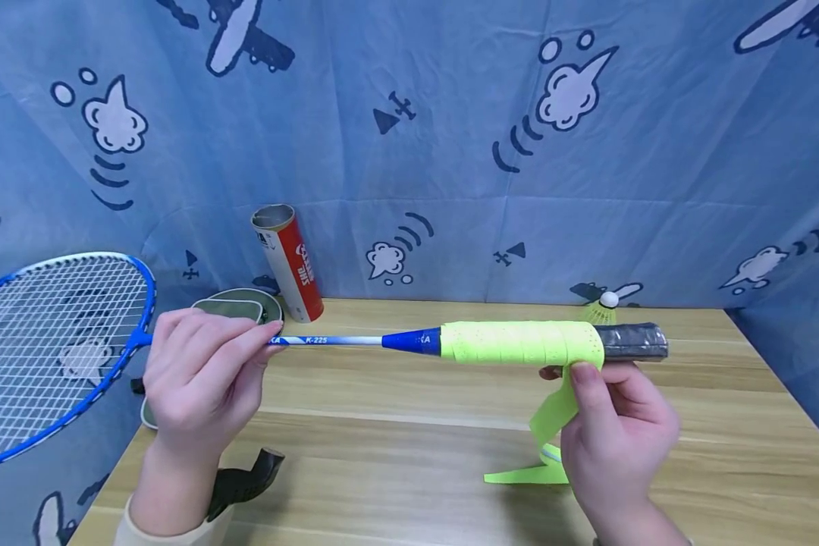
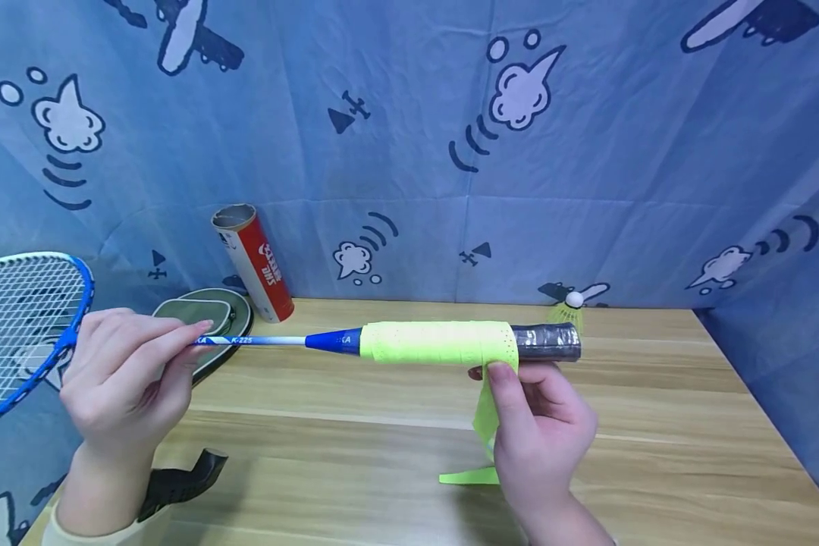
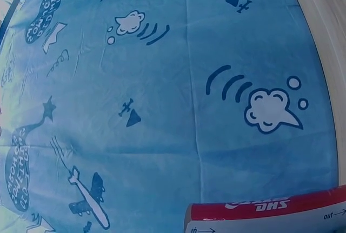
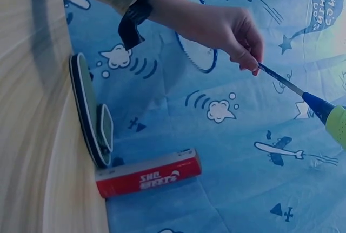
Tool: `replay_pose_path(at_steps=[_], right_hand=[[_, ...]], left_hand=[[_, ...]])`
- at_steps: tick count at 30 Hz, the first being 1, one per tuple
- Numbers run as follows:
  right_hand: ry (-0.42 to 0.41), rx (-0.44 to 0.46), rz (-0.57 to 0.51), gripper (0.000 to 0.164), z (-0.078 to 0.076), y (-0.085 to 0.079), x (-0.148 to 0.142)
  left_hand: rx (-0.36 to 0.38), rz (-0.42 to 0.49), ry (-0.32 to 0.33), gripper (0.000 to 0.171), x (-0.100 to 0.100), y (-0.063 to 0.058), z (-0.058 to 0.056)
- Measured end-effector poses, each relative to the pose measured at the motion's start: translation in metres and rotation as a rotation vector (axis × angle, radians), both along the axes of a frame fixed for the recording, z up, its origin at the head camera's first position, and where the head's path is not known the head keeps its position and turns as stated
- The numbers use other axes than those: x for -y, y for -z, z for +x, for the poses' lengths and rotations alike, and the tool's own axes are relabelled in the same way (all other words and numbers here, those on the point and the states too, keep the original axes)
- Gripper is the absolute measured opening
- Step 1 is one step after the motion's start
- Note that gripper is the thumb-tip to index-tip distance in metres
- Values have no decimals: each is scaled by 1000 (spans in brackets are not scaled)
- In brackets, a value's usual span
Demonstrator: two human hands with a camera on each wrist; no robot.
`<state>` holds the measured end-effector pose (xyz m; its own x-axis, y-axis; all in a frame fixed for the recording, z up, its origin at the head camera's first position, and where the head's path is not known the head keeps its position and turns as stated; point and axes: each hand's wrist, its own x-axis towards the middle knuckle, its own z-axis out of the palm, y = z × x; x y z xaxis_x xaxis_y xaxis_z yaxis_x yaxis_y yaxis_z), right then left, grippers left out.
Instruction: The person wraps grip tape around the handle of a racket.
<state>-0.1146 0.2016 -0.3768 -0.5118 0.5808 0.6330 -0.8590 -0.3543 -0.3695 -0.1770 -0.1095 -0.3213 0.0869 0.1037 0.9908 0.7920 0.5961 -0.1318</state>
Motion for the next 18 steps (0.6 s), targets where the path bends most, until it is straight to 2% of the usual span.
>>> replay_pose_path(at_steps=[5,12,15,18], right_hand=[[36,61,-19,15,1,1,-2],[-15,122,-26,14,3,-1,-5],[-35,84,0,13,3,-2,-5],[-50,28,25,12,3,-1,-4]], left_hand=[[33,-54,-6,36,2,1,1],[31,-81,54,26,3,2,3],[46,-93,61,27,3,2,3],[71,-110,36,30,4,3,4]])
